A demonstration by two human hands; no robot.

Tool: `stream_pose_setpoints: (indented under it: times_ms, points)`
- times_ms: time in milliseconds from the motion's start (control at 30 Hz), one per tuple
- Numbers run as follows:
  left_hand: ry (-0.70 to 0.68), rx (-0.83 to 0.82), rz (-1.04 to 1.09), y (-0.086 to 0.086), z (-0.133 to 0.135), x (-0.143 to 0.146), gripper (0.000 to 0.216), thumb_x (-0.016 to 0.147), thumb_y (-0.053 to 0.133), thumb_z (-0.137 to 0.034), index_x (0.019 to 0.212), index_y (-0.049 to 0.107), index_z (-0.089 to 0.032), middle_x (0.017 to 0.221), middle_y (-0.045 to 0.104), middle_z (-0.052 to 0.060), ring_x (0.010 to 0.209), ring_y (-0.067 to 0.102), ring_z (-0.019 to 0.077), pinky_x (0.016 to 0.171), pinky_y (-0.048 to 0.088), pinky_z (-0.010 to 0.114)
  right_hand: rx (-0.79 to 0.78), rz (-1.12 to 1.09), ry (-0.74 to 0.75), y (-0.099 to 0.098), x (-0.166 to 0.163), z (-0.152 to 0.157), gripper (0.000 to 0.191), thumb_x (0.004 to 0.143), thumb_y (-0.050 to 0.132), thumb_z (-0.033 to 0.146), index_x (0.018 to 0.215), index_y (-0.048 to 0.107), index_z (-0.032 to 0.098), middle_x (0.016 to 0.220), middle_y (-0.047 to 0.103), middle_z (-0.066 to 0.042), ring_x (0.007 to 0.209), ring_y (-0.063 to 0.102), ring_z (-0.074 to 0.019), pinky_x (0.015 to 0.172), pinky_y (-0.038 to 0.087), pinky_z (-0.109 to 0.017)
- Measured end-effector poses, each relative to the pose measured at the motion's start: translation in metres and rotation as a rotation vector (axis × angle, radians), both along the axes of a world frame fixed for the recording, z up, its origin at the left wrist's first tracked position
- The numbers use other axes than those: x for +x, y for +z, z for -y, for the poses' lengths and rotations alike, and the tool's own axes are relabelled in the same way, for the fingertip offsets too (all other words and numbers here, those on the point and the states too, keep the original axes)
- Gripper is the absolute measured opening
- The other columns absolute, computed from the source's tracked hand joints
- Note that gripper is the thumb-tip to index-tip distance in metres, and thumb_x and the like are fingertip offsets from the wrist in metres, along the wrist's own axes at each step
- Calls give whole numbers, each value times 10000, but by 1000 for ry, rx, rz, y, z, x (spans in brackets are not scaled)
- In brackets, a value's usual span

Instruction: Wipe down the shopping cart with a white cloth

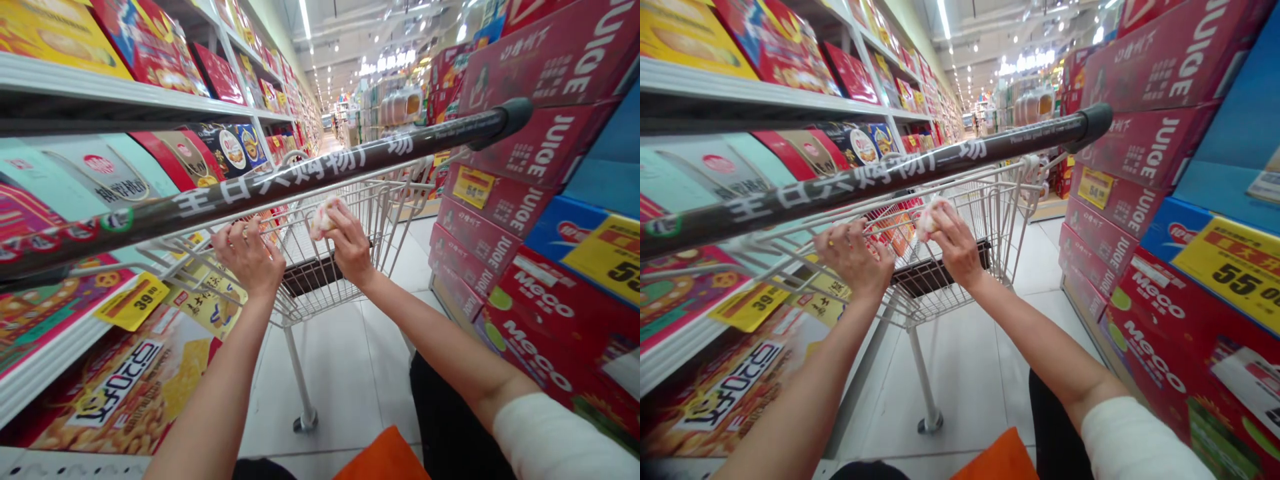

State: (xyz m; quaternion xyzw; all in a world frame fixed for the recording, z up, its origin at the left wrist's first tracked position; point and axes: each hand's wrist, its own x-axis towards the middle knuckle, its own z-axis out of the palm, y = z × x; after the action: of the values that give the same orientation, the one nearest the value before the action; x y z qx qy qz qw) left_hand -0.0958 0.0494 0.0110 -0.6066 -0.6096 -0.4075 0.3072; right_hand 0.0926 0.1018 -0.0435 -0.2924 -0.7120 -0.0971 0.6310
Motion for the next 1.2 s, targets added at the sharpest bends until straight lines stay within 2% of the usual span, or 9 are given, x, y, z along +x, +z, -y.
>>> stream_pose_setpoints:
  times_ms: [100,233,300,533,600,800,1033,1100,1200]
  points:
    - [-11,-10,-13,2,5,0,543,824,528,-229,1365,493,-233,1351,501,145,1363,338,351,1177,163,627,25,30,-2,-7,-14,-2,360,996,353,134,1056,678,276,1428,558,28,1505,262,-176,1240,369,-476]
    - [12,12,-49,5,10,0,522,822,541,-215,1343,515,-239,1332,533,124,1330,394,342,1166,232,601,55,124,15,-58,-12,2,332,992,381,125,1027,698,216,1339,643,-31,1455,374,-183,1204,427,-440]
    - [22,16,-59,4,10,0,521,825,540,-211,1345,516,-239,1337,534,116,1329,398,341,1163,247,594,44,156,26,-69,-8,7,330,990,391,121,998,707,213,1284,680,-39,1431,414,-188,1189,440,-455]
    - [-5,-42,-17,3,11,-1,520,860,521,-257,1380,507,-224,1399,499,115,1358,352,334,1194,182,555,38,109,31,-11,-27,13,350,1005,374,176,1090,696,285,1390,601,28,1487,309,-185,1237,371,-463]
    - [-51,-78,-2,7,15,-5,537,865,523,-279,1399,496,-233,1406,499,111,1363,340,336,1185,184,547,31,116,32,-15,-36,10,348,1009,373,178,1102,691,284,1387,603,26,1479,327,-181,1249,347,-474]
    - [-139,-173,-62,32,32,-27,453,954,368,-340,1332,584,-214,1216,680,82,1178,540,287,1069,339,485,102,149,52,-69,-43,18,285,976,450,117,1036,705,230,1187,728,-27,1382,475,-175,1152,477,-436]
    - [-219,-233,-146,51,43,-42,450,969,328,-358,1240,667,-238,1237,709,34,1171,630,212,1045,401,409,34,208,132,-13,-76,21,348,1005,376,177,1108,690,286,1393,599,29,1475,335,-176,1234,368,-460]
    - [-267,-272,-166,54,46,-45,463,970,314,-348,1261,654,-227,1279,687,33,1206,619,197,1066,402,401,30,226,137,-15,-85,17,372,1011,348,171,1115,690,278,1398,595,26,1474,336,-164,1248,342,-456]
    - [-313,-317,-175,56,51,-49,484,967,297,-337,1291,633,-209,1338,646,41,1259,589,189,1104,392,408,49,250,156,-39,-89,16,351,1004,374,150,1129,690,238,1330,652,-23,1436,405,-165,1227,372,-455]
